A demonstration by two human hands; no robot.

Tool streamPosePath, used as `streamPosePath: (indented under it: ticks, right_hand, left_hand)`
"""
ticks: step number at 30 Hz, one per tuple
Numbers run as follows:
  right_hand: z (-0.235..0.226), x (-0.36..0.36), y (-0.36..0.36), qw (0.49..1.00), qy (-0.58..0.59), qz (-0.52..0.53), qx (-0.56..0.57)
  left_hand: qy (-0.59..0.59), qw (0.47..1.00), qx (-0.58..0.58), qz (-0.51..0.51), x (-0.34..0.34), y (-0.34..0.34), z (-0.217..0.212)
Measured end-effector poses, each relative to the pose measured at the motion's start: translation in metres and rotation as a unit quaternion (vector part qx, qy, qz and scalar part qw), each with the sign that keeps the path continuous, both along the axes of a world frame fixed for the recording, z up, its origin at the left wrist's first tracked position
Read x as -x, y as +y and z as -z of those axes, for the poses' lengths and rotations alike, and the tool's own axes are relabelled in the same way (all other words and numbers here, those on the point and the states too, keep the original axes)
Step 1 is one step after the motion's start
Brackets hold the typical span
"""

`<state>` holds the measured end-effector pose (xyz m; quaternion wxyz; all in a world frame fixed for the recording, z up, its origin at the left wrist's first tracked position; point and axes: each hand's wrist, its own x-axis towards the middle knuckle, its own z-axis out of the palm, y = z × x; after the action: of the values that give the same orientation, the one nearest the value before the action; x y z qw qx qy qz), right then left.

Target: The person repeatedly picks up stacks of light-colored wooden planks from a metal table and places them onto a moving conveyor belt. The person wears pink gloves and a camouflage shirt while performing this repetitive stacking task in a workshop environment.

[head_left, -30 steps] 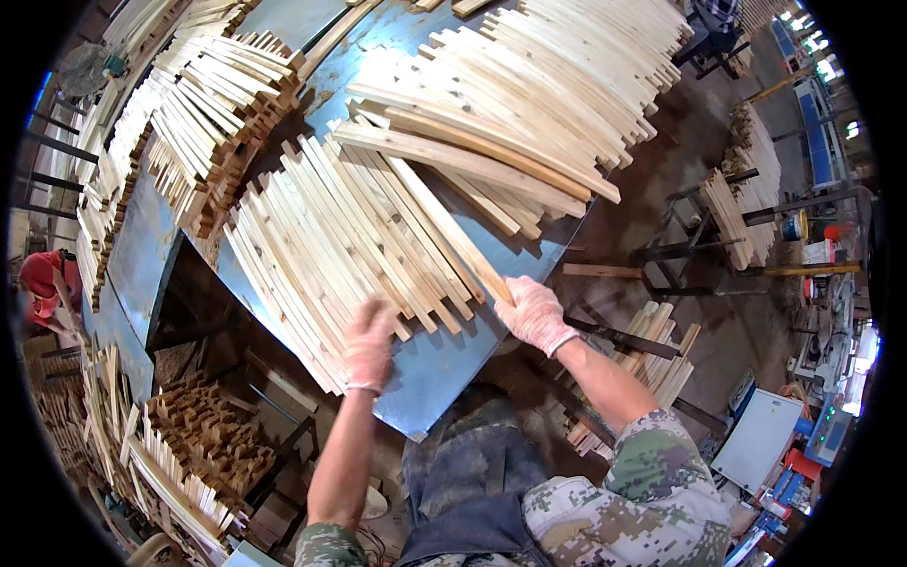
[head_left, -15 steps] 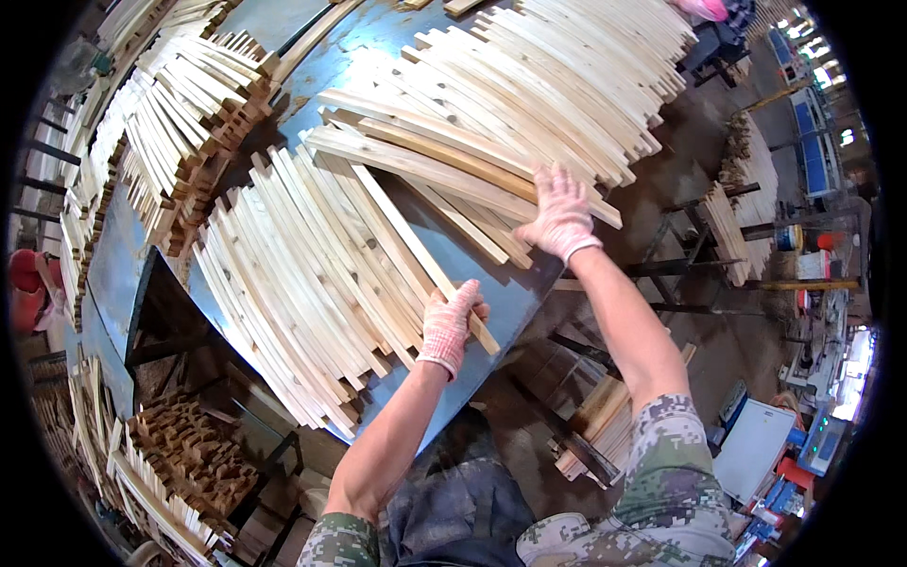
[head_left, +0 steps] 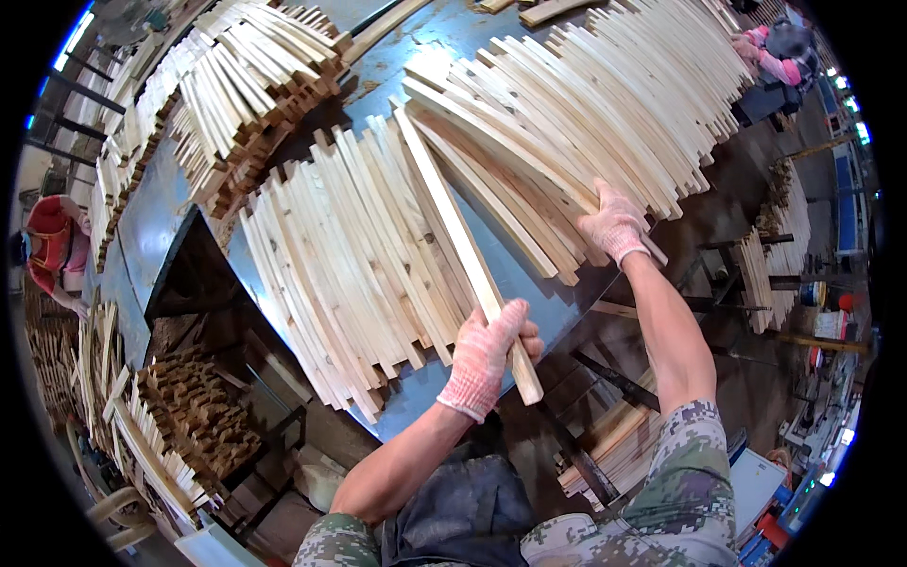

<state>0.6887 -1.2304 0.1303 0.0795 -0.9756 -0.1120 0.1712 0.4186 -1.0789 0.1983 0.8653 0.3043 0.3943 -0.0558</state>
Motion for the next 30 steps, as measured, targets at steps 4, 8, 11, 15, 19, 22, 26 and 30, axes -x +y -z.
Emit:
streamPosePath:
  ticks: [4, 8, 11, 15, 19, 22, 26, 30]
  right_hand:
    - [-0.023, 0.075, 0.008, 0.983, 0.060, 0.023, -0.172]
    - [-0.028, 0.191, 0.020, 0.943, 0.155, 0.067, -0.288]
    - [-0.017, 0.272, 0.047, 0.971, 0.159, 0.009, -0.177]
    - [0.002, 0.325, 0.079, 0.970, 0.195, -0.069, -0.125]
    - [0.013, 0.329, 0.080, 0.970, 0.173, -0.109, -0.130]
    - [0.003, 0.314, 0.089, 0.964, 0.230, -0.071, -0.112]
    - [-0.002, 0.323, 0.115, 0.972, 0.121, -0.094, -0.176]
    - [0.030, 0.337, 0.169, 0.987, 0.023, -0.103, -0.118]
  left_hand:
    - [-0.007, 0.995, -0.100, 0.028, 0.060, 0.008, 0.013]
    - [0.054, 0.971, -0.219, 0.077, 0.125, 0.023, 0.053]
    - [0.083, 0.963, -0.225, 0.124, 0.162, 0.028, 0.091]
    - [0.127, 0.960, -0.187, 0.168, 0.185, 0.029, 0.113]
    - [0.111, 0.936, -0.266, 0.202, 0.207, 0.021, 0.159]
    - [0.052, 0.940, -0.273, 0.197, 0.212, 0.018, 0.161]
    - [-0.031, 0.946, -0.248, 0.207, 0.220, 0.019, 0.120]
    - [-0.050, 0.942, -0.171, 0.284, 0.244, 0.018, 0.070]
